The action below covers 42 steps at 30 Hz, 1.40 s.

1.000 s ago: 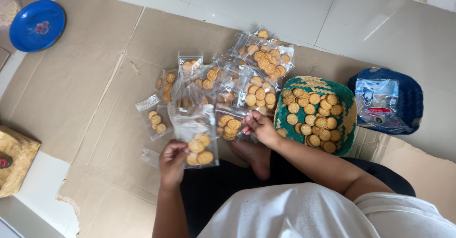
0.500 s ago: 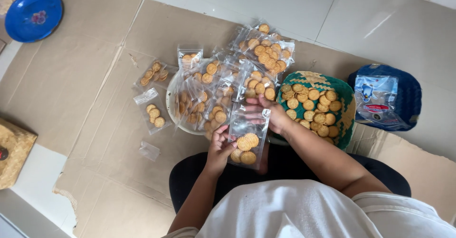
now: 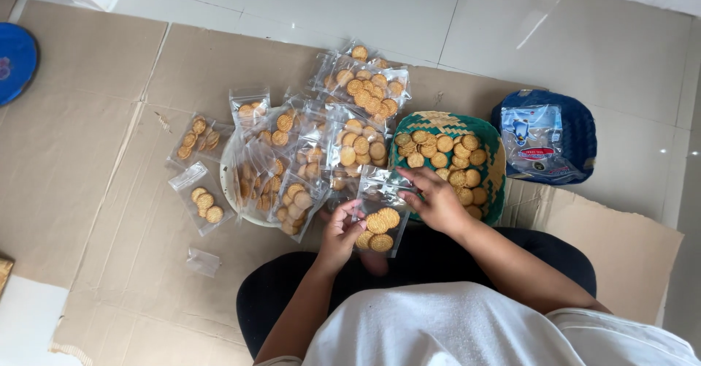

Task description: Packaging small round cookies into individual plastic bags

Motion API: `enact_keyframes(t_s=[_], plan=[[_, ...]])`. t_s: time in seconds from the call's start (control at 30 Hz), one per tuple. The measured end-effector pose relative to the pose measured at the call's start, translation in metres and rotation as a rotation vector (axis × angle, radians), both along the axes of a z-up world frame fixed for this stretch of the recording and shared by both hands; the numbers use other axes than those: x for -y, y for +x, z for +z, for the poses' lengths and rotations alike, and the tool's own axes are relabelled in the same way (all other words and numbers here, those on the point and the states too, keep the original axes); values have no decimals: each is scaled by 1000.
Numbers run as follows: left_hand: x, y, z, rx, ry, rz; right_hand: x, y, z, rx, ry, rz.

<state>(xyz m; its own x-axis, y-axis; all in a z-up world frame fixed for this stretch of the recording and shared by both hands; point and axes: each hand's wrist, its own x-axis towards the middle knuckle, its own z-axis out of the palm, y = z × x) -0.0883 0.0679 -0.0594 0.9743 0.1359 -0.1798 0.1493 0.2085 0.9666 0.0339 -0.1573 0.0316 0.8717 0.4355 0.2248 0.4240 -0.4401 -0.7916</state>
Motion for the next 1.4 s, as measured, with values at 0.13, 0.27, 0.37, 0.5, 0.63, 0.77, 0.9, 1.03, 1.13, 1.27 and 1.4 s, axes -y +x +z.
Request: enact_keyframes(t_s=[0.13, 0.27, 0.37, 0.5, 0.63, 0.77, 0.9, 1.03, 1.13, 1.27, 1.4], plan=[[4, 2, -2, -8, 10, -4, 1, 2, 5, 53, 23, 17], [3, 5, 1, -23, 22, -36, 2, 7, 1, -44, 104, 5], [6, 9, 17, -85, -55, -135, -2, 5, 18, -63, 154, 48], [15, 8, 26, -195, -191, -275, -4, -2, 23, -184, 244, 126], [53, 20, 48, -245, -375, -157, -2, -3, 9, -152, 213, 130], [62, 33, 75, -208, -605, -122, 5, 3, 8, -74, 160, 117], [61, 34, 51, -135, -560, -201, 6, 2, 21, -15, 115, 106], [59, 39, 37, -145, -566, -213, 7, 5, 35, 94, 157, 135], [61, 47, 53, -126, -571, -242, 9, 9, 37, 185, 182, 121], [60, 56, 49, -104, -578, -270, 14, 16, 38, 376, 161, 72], [59, 61, 30, -39, -541, -311, 19, 23, 35, 689, 122, 44]])
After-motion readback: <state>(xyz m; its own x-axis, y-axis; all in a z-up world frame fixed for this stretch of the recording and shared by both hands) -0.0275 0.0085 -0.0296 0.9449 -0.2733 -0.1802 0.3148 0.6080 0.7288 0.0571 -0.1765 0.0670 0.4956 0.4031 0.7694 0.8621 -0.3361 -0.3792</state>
